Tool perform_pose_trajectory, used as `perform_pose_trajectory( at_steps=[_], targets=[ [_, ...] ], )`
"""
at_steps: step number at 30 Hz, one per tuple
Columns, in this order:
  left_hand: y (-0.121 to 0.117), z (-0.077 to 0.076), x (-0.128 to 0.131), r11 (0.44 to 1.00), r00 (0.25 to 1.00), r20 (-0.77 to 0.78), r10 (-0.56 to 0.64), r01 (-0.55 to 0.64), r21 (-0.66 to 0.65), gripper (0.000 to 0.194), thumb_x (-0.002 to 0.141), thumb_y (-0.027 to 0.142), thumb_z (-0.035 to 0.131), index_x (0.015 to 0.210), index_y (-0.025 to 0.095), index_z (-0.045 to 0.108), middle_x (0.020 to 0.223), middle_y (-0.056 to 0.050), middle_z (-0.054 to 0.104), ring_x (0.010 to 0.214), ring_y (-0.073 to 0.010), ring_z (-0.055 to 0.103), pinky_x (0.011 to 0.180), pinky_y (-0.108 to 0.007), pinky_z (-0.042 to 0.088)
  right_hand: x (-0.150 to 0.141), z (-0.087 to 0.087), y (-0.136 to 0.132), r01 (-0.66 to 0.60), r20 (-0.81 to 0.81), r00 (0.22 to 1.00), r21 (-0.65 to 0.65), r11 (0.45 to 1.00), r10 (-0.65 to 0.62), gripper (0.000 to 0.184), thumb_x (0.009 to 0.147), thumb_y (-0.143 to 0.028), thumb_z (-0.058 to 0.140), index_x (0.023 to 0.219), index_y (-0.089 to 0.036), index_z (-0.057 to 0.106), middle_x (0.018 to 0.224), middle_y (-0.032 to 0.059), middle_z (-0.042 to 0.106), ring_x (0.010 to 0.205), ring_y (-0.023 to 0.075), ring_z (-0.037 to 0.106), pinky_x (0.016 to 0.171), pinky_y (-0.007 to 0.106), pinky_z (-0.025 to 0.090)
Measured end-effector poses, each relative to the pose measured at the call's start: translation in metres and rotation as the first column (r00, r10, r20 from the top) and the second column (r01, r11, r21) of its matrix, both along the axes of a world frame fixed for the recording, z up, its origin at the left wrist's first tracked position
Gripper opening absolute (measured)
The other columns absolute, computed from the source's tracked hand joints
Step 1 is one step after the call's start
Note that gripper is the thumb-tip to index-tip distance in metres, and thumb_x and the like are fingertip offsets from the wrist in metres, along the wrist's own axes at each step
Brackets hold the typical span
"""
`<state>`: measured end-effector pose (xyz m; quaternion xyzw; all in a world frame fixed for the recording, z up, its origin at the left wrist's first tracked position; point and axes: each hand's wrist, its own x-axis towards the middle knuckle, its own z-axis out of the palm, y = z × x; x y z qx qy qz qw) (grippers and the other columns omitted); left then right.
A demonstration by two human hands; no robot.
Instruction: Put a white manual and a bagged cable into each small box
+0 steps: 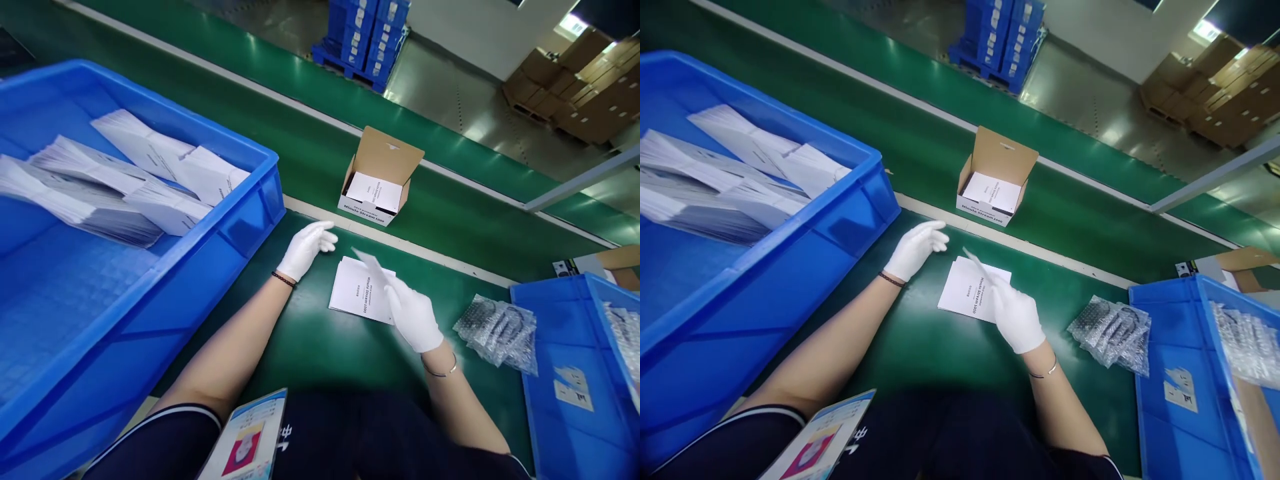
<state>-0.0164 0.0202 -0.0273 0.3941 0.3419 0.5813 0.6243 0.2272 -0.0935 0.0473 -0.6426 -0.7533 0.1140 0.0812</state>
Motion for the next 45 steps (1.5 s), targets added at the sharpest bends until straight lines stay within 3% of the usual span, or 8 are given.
perform_pose_trajectory(
  at_steps=[4,9,14,19,29,34,40,45],
  targets=[
    [-0.011,0.004,0.004,0.971,0.971,0.033,-0.238,0.237,0.023,0.079,0.077,0.065,0.069,0.130,0.008,0.058,0.079,-0.012,0.071,0.059,-0.0187,0.063,0.056,-0.028,0.049,-0.023,0.003,0.019,-0.077,0.087,0.995,0.302,0.950,0.053,0.049,0.101,-0.019,0.025,0.136,-0.018,0.059,0.138,0.0091,0.059,0.133,0.0252,0.050,0.115,0.044,0.037],
    [-0.017,0.016,0.015,0.977,0.977,-0.082,-0.199,0.191,-0.093,0.085,0.065,0.031,0.088,0.140,0.019,0.050,0.120,-0.010,0.068,0.099,-0.0201,0.067,0.082,-0.024,0.055,-0.042,-0.001,0.034,-0.368,0.236,0.917,0.196,0.909,0.321,0.035,0.104,-0.026,0.038,0.132,-0.021,0.059,0.142,0.0071,0.055,0.136,0.0261,0.042,0.118,0.049,0.028],
    [-0.012,0.029,0.018,0.994,0.992,-0.075,-0.106,0.103,-0.049,0.084,0.064,0.026,0.087,0.139,0.025,0.049,0.128,-0.009,0.065,0.114,-0.0234,0.064,0.091,-0.027,0.055,0.033,0.018,0.006,0.147,0.146,0.973,0.206,0.967,-0.179,0.036,0.100,-0.048,0.048,0.120,-0.023,0.065,0.142,0.0069,0.055,0.123,0.0255,0.055,0.101,0.039,0.047],
    [-0.008,0.032,0.021,0.989,0.997,-0.081,0.017,-0.028,-0.144,0.112,0.059,0.016,0.082,0.153,0.036,0.025,0.140,-0.005,0.058,0.135,-0.0255,0.049,0.111,-0.044,0.042,0.137,0.027,-0.037,0.674,0.370,0.622,0.196,0.713,-0.690,0.040,0.096,-0.048,0.055,0.106,-0.013,0.070,0.134,0.0195,0.057,0.115,0.0354,0.057,0.088,0.043,0.051],
    [-0.015,0.020,0.014,0.968,0.984,-0.156,0.081,-0.115,-0.222,0.059,0.074,0.003,0.064,0.132,0.016,0.060,0.140,-0.010,0.057,0.130,-0.0267,0.053,0.115,-0.044,0.037,0.155,-0.004,-0.040,0.648,0.371,0.602,0.290,0.704,-0.707,0.021,0.081,-0.028,0.068,0.094,-0.011,0.068,0.143,0.0216,0.049,0.134,0.0394,0.037,0.107,0.052,0.034],
    [-0.013,0.019,0.013,0.968,0.985,-0.155,0.072,-0.106,-0.226,0.055,0.079,0.005,0.062,0.134,0.013,0.058,0.142,-0.013,0.055,0.131,-0.0262,0.052,0.115,-0.041,0.038,0.149,0.000,-0.032,0.716,-0.107,0.698,0.057,0.696,-0.708,0.008,0.081,-0.027,0.059,0.076,-0.022,0.056,0.116,0.0097,0.066,0.111,0.0269,0.058,0.095,0.039,0.044],
    [-0.012,0.021,0.014,0.968,0.995,-0.083,0.058,-0.076,-0.237,0.057,0.079,0.008,0.065,0.135,0.010,0.056,0.141,-0.016,0.055,0.131,-0.0276,0.052,0.115,-0.042,0.038,0.130,-0.014,-0.011,0.606,-0.844,0.220,-0.275,0.746,-0.490,0.032,0.064,-0.040,0.073,0.068,-0.023,0.047,0.066,-0.0040,0.055,0.069,0.0180,0.056,0.069,0.031,0.048],
    [-0.009,0.020,0.014,0.950,0.993,-0.072,0.094,-0.112,-0.292,0.053,0.075,0.013,0.071,0.127,0.014,0.063,0.136,-0.014,0.059,0.129,-0.0287,0.054,0.113,-0.041,0.041,0.112,-0.020,0.019,0.327,-0.930,-0.118,-0.367,0.871,-0.348,0.041,0.066,-0.034,0.081,0.100,-0.019,0.064,0.086,0.0023,0.068,0.073,0.0184,0.064,0.063,0.029,0.054]
  ],
)
